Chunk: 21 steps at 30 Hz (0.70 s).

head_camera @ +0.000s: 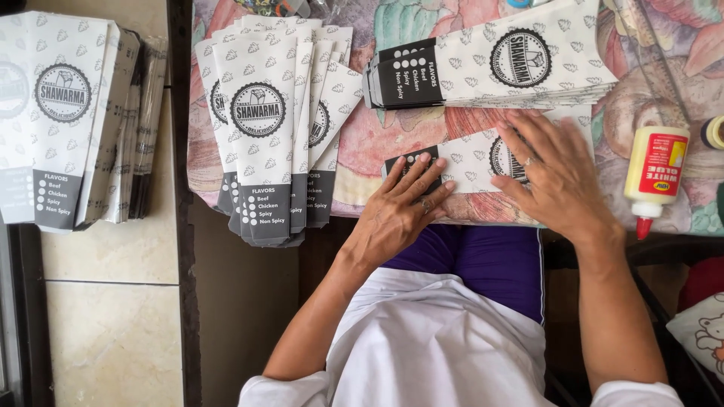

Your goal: The person applies glue from a bottle onto the edges of cardboard food containers and presses them together to assemble the packaging.

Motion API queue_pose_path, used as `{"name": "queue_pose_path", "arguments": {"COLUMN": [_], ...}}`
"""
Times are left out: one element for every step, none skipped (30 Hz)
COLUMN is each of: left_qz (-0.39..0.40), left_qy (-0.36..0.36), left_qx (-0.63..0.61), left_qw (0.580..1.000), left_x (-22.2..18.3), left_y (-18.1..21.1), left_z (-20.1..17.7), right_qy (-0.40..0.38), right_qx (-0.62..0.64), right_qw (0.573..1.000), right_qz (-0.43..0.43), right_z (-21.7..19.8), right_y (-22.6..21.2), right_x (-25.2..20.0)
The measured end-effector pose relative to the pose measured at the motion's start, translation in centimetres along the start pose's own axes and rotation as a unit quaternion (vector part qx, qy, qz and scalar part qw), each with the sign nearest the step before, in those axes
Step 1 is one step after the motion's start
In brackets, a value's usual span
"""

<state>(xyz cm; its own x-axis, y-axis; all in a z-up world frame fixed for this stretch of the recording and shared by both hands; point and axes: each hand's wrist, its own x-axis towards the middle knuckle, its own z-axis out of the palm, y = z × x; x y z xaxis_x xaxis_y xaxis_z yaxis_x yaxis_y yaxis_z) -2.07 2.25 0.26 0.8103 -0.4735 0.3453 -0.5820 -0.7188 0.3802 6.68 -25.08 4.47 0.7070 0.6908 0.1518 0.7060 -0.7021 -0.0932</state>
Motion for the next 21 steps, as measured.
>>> {"name": "queue_pose_path", "arguments": {"left_qz": [-0.003,-0.007,-0.009,-0.01,-0.025,-0.039,-0.039,-0.059,-0.079,-0.079,-0.077,-0.075,-0.077,-0.077,-0.078,-0.079,-0.128,-0.176,-0.176,-0.198,-0.219], "left_qy": [0.001,0.003,0.001,-0.001,0.017,0.035,0.037,0.068,0.099,0.1,0.162,0.223,0.224,0.213,0.202,0.203,0.11,0.015,0.017,0.001,-0.017], "left_qx": [0.001,0.003,0.004,0.004,-0.007,-0.018,-0.016,-0.036,-0.057,-0.057,-0.048,-0.039,-0.038,-0.067,-0.096,-0.094,-0.016,0.063,0.064,0.123,0.179], "left_qw": [1.0,1.0,1.0,1.0,1.0,0.998,0.998,0.995,0.99,0.99,0.983,0.971,0.971,0.972,0.972,0.971,0.985,0.982,0.982,0.972,0.959], "left_x": [-0.5,-0.9,-1.5,-2.0,-2.3,-2.7,-2.5,-2.3,-2.3,-1.3,-0.2,0.8,1.7,2.6,3.5,4.3,5.3,6.3,6.3,6.3,6.2], "left_y": [0.0,-0.1,0.0,0.1,0.1,0.0,0.3,0.6,1.1,1.6,2.2,2.8,3.0,3.3,3.5,3.9,4.1,4.4,4.5,4.7,5.0], "left_z": [-0.5,-1.0,-1.5,-1.8,-2.0,-2.4,-2.4,-2.4,-2.3,-2.3,-2.2,-2.2,-1.1,0.0,1.1,2.4,3.7,5.0,4.8,4.7,4.6], "right_qy": [-0.001,-0.054,-0.108,-0.11,-0.109,-0.108,-0.106,-0.109,-0.114,-0.114,-0.115,-0.116,-0.116,-0.101,-0.084,-0.084,-0.083,-0.083,-0.081,-0.07,-0.061], "right_qx": [0.001,0.028,0.056,0.059,0.056,0.054,0.054,0.054,0.054,0.054,0.055,0.056,0.057,0.058,0.058,0.059,0.055,0.051,0.051,0.048,0.047], "right_qw": [1.0,0.998,0.99,0.99,0.99,0.991,0.991,0.991,0.99,0.99,0.99,0.989,0.99,0.992,0.993,0.994,0.994,0.994,0.994,0.995,0.996], "right_qz": [-0.003,0.03,0.067,0.067,0.064,0.061,0.06,0.06,0.061,0.06,0.063,0.065,0.064,0.057,0.05,0.048,0.051,0.054,0.052,0.045,0.041], "right_z": [0.1,0.2,0.4,0.5,0.6,0.6,0.6,0.7,0.8,0.7,0.7,0.7,0.6,0.5,0.3,0.4,0.4,0.4,0.4,0.4,0.4], "right_y": [0.2,0.5,0.5,0.5,0.6,0.7,0.8,0.9,0.9,0.9,0.8,0.7,0.6,0.4,0.2,0.1,0.1,0.2,0.2,0.2,0.2], "right_x": [0.0,0.0,-0.3,-0.3,-0.3,-0.2,-0.2,-0.1,-0.3,-0.3,-0.2,-0.2,-0.3,-0.3,-0.4,-0.4,-0.4,-0.4,-0.3,-0.3,-0.5]}}
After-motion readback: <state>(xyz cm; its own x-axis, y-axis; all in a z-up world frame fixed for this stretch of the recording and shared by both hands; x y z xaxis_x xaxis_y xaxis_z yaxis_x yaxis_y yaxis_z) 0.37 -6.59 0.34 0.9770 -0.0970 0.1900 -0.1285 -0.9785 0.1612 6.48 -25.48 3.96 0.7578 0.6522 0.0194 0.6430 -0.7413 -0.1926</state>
